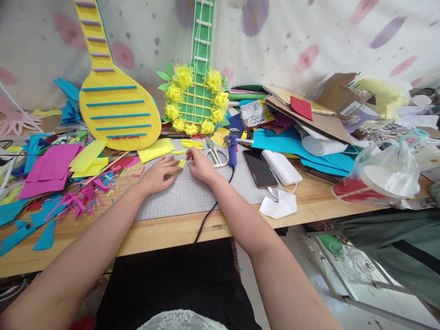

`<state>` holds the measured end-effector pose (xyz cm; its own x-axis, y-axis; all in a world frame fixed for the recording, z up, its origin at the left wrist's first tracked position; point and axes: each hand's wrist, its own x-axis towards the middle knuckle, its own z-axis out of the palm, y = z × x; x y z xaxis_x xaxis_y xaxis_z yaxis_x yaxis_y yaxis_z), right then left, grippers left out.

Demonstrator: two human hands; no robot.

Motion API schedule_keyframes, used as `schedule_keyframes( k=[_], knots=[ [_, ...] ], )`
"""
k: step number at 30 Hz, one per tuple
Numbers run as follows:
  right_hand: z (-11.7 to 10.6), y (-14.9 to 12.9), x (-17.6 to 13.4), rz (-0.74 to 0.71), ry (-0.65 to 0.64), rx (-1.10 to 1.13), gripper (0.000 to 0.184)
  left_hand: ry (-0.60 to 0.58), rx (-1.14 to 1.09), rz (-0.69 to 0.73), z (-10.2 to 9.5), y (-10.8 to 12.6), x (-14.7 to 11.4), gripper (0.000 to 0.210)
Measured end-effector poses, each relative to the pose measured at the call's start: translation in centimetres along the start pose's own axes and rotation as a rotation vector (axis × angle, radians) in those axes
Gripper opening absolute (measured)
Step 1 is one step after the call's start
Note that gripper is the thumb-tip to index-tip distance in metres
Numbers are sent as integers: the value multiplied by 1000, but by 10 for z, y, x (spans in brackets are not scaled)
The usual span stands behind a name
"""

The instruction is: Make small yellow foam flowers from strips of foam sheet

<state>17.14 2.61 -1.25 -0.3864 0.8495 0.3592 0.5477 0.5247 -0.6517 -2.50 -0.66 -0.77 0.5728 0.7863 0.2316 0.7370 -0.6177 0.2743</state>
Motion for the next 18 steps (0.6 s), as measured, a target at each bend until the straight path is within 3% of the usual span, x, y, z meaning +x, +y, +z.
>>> schedule_keyframes(
  k=[6,18],
  knots=[
    [4,1,1,92,32,15,42,-1,12,3,-2,1,0,36],
    [2,-7,1,55,-44,-131,41,-9,-14,5,1,-1,1,38]
  ],
)
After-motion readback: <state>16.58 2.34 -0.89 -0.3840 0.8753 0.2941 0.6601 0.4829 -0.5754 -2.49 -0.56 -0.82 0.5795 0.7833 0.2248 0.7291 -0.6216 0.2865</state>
